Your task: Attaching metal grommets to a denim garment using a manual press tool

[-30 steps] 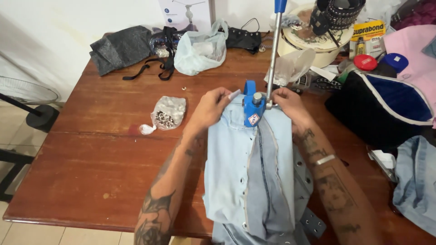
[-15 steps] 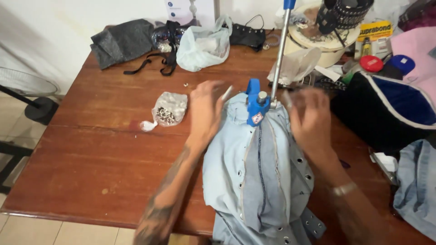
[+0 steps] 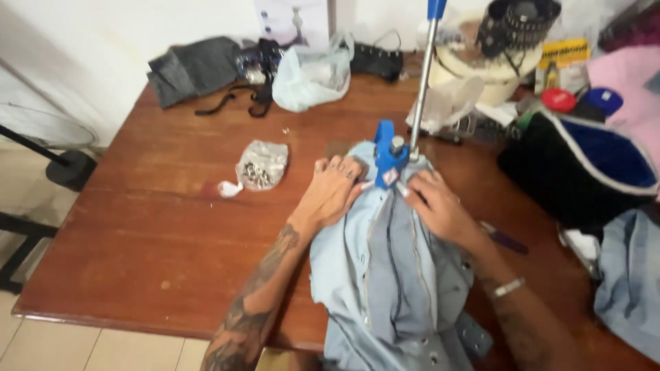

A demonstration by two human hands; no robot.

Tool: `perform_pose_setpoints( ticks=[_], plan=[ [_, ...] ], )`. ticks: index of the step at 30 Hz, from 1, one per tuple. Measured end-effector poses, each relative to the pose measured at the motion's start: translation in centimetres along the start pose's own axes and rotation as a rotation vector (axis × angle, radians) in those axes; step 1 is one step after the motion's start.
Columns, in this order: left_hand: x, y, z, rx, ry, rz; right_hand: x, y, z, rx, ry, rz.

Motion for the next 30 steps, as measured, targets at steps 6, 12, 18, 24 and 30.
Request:
perform_pose_setpoints(
  ticks=[6, 12, 18, 24, 30],
  plan=[
    [-0.8, 0.3, 0.1, 0.098, 0.120, -0.086, -2.5, -2.7, 1.9, 0.076, 0.065, 0.429],
    [-2.7, 1.3, 0.1, 0.150, 0.220, 0.044, -0.7, -2.4, 4.2, 0.074, 0.124, 0.552],
    [-3.2, -0.2, 1.5, 0.186, 0.124, 0.253, -0.3, -2.7, 5.3, -0.007, 0.378, 0.497],
    [-3.2, -0.8, 2.3, 0.234, 0.015, 0.257, 6.6, 0.3, 7.0, 0.039, 0.315, 0.116],
    [-0.2, -5.3, -0.5, 0.331, -0.234, 0.189, 1.8, -1.4, 6.1, 0.147, 0.360, -0.207]
  ],
)
Point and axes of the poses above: each hand's wrist, its own z-axis towards the middle knuckle, its own y-axis out of the palm, x = y × z, the point moved 7 cm from there along z, towards the middle knuckle
